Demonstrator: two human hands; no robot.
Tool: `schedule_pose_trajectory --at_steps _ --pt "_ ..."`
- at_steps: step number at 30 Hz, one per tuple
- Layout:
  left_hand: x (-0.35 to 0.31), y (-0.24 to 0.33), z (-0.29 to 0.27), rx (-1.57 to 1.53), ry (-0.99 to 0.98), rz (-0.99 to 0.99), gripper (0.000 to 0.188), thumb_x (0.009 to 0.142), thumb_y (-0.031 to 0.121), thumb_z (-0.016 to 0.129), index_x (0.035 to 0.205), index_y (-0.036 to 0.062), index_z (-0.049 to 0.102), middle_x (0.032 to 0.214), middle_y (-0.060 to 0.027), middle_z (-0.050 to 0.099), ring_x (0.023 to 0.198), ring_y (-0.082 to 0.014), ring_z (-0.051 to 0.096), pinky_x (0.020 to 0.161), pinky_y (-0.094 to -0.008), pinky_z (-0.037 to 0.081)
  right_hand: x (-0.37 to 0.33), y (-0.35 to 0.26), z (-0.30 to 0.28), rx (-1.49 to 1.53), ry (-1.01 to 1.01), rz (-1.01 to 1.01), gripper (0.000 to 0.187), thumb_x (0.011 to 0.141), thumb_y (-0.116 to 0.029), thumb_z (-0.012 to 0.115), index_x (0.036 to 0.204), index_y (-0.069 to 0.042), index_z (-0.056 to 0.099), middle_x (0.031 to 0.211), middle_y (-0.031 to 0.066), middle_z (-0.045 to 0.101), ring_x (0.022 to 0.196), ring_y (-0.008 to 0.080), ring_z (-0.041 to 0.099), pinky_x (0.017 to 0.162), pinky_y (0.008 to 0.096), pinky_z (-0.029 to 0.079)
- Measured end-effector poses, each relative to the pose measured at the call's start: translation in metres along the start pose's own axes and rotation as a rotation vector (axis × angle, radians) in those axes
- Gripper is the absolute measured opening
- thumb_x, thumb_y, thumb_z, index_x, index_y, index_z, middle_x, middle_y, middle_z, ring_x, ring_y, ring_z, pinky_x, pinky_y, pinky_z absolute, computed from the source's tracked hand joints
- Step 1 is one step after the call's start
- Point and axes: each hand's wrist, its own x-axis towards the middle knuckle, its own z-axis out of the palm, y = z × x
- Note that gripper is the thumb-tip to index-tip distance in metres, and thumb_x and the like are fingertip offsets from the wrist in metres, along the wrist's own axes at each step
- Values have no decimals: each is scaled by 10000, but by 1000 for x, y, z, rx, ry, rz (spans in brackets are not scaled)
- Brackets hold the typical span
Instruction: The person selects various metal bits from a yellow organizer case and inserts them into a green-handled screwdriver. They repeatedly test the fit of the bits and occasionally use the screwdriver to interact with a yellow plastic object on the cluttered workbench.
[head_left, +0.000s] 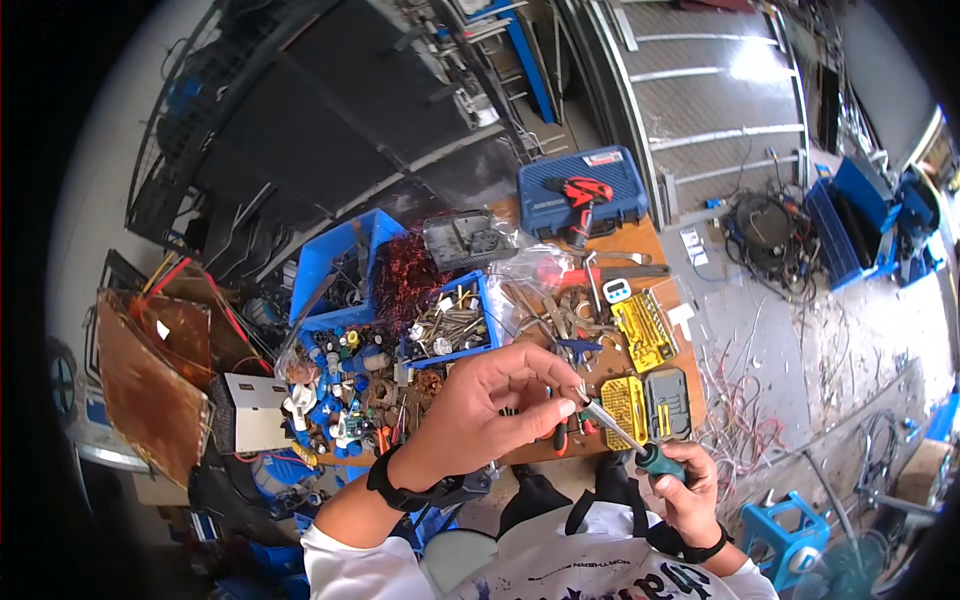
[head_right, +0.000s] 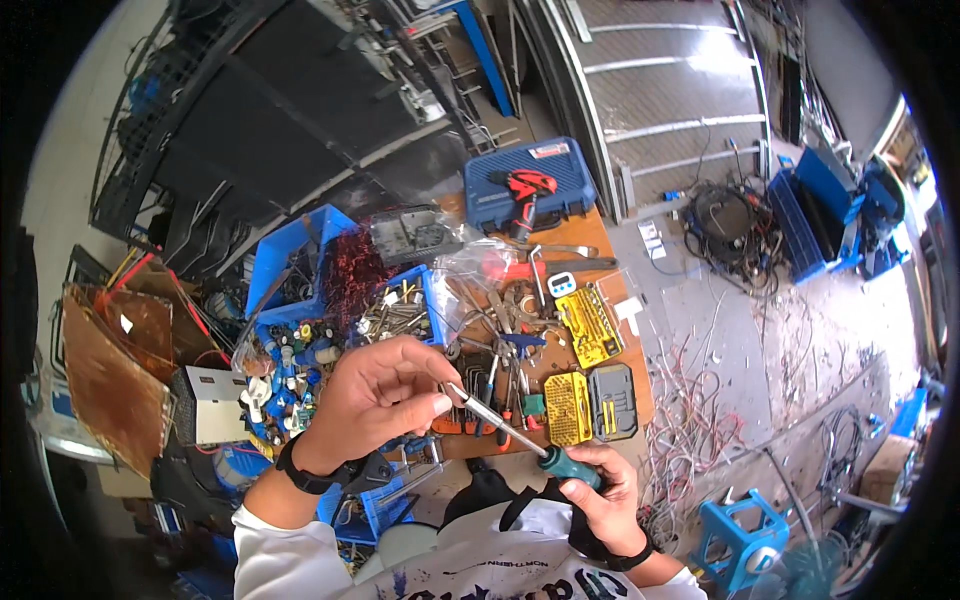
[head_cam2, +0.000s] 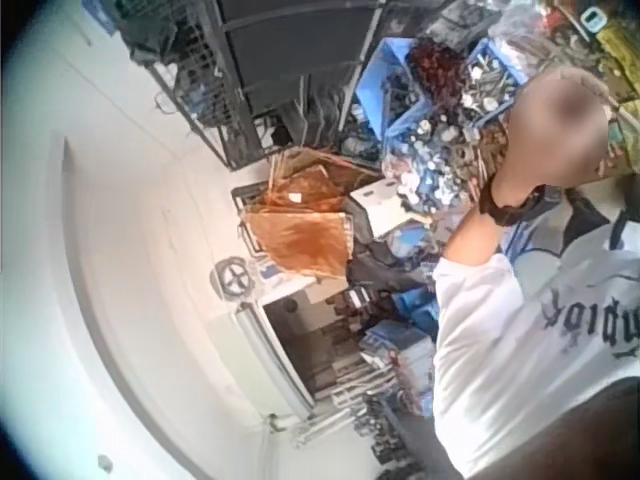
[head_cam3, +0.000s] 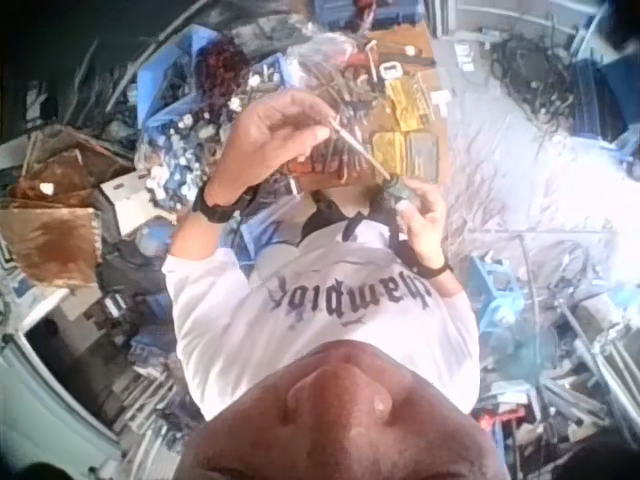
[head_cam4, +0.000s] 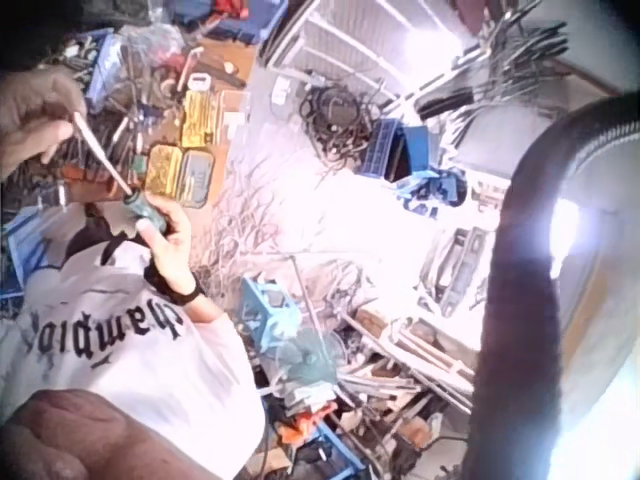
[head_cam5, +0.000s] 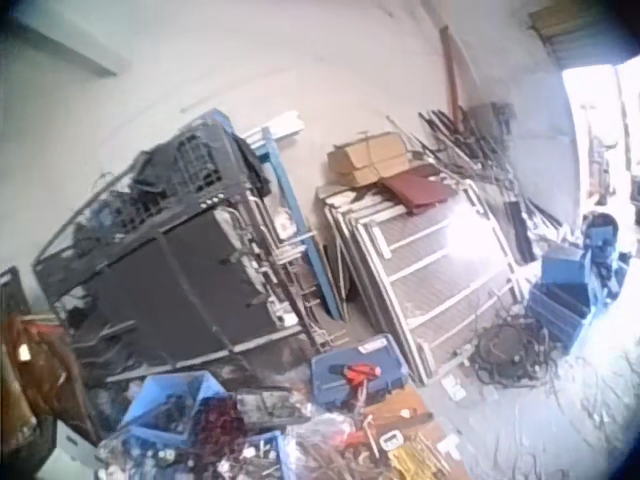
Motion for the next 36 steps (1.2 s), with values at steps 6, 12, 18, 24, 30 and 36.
schedule_pose_trajectory --at_steps 6,12,18,24,30,36 --pt "-46 19 -7 -26 64 93 180 853 -2 602 1033 -14 591 873 -41 617 678 -39 544 565 -172 443 -4 -2 28 82 -103 11 350 801 -99 704 1100 -12 544 983 136 636 878 220 641 723 290 491" --pt "-72 20 -19 75 109 122 151 858 13 613 1005 -22 608 865 -26 598 691 -32 539 566 -165 431 -11 0 51 118 -143 57 345 818 -134 694 1107 -23 541 943 164 647 717 142 609 591 214 455" --pt "-84 19 -24 75 140 135 119 857 20 623 969 -19 626 890 -27 599 703 -34 541 577 -167 430 -15 3 57 143 -200 112 353 815 -129 686 1119 -54 525 982 155 615 764 190 599 542 234 418" --pt "-92 22 -27 140 152 121 96 853 17 629 939 -25 630 885 -45 615 724 -48 554 589 -177 440 -19 5 66 143 -192 97 343 825 -126 676 1122 -36 530 936 174 638 662 127 541 540 219 408" --pt "-96 22 -30 229 195 152 87 848 -4 625 930 -30 637 904 -74 634 750 -70 577 607 -188 458 -18 0 72 100 -169 66 339 829 -126 678 1121 -26 537 933 164 648 694 122 579 566 210 417" --pt "-94 24 -32 184 176 176 102 842 -17 623 940 -32 645 931 -97 642 780 -92 596 640 -205 479 -18 -2 74 84 -173 33 342 829 -132 685 1120 -28 540 961 135 647 816 161 626 605 225 440"
